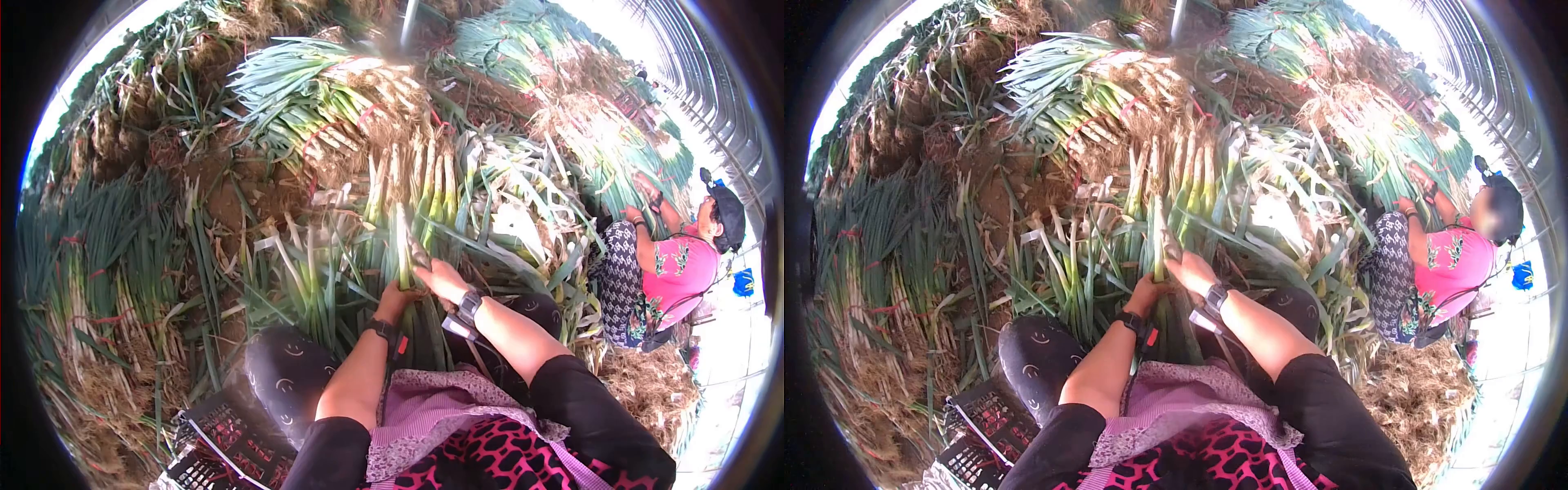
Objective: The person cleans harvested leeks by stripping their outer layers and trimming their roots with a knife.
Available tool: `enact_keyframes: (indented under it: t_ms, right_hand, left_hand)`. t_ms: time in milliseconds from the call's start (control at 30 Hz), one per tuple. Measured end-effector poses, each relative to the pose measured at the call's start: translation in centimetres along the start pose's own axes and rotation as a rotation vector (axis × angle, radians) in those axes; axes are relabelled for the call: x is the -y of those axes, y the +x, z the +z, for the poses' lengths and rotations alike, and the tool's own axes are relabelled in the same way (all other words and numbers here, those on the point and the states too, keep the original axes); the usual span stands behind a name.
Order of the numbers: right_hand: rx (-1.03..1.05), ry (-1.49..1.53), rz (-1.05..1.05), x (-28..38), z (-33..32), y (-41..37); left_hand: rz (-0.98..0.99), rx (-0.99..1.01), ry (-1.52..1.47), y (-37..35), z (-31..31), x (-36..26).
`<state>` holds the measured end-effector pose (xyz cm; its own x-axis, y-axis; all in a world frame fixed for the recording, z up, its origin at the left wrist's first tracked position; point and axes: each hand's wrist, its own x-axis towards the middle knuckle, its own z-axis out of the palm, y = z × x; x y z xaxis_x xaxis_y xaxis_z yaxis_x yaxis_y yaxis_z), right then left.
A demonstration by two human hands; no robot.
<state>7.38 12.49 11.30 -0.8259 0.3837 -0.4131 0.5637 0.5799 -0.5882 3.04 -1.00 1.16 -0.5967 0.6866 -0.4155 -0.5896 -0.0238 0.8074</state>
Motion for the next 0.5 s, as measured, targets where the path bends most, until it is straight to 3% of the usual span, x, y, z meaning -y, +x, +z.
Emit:
enact_keyframes:
  t_ms: [67, 200, 300, 500]
  right_hand:
    - [0.089, 0.101, 0.133, -0.2, -0.8, -0.2]
    - [0.119, 0.068, -0.207, -0.3, -1.7, -7.9]
    - [0.253, -0.028, -0.039, -2.1, -1.4, -12.0]
    - [0.071, 0.127, -0.175, -4.9, 0.5, -10.4]
  left_hand:
    - [0.006, -0.002, -0.021, 0.1, -0.2, 0.7]
    - [0.063, -0.064, 0.057, 1.7, -1.1, 2.5]
    - [0.117, -0.177, 0.166, 3.1, -1.5, 3.9]
    - [0.278, -0.363, 0.517, 0.7, -0.3, 3.5]
